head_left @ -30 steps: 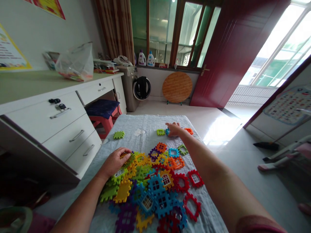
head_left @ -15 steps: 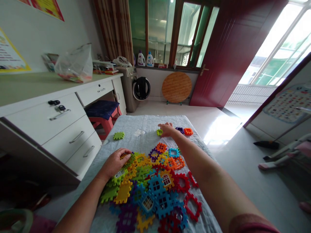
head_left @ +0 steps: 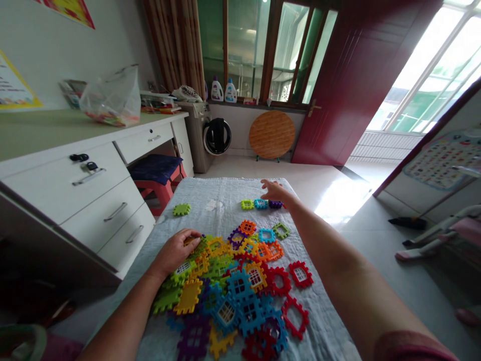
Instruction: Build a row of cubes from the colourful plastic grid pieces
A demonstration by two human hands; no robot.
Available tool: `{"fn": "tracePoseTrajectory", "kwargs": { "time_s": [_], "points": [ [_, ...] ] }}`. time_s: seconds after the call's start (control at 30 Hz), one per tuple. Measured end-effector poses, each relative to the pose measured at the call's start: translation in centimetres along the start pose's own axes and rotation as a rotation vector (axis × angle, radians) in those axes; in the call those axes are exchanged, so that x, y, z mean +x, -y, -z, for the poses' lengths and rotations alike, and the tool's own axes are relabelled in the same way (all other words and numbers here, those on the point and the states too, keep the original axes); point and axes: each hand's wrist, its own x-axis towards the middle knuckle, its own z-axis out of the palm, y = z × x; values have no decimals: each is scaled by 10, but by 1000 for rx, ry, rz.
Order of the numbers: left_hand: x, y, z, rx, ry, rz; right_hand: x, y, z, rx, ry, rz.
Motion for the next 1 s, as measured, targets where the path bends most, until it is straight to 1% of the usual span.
{"fn": "tracePoseTrajectory", "kwargs": {
  "time_s": [0.13, 0.27, 0.43, 0.53, 0.73, 0.87, 1.0],
  "points": [
    [0, 1, -1, -9, -9, -17, -8, 5, -18, -41, 72, 29],
    [0, 1, -1, -14, -2, -8, -5, 18, -32, -56, 91, 59],
    [0, 2, -1, -7, 3, -11, 3, 39, -40, -36, 91, 116],
    [-1, 2, -1, -16, 16, -15, 4, 50, -43, -31, 90, 119],
    [1, 3, -1, -15, 19, -18, 4, 64, -46, -24, 80, 136],
    [1, 4, -1, -12, 28, -13, 5, 60, -41, -27, 86, 134],
    [0, 4, -1, -21, 35, -11, 7, 38, -24, -41, 59, 73]
  ]
}}
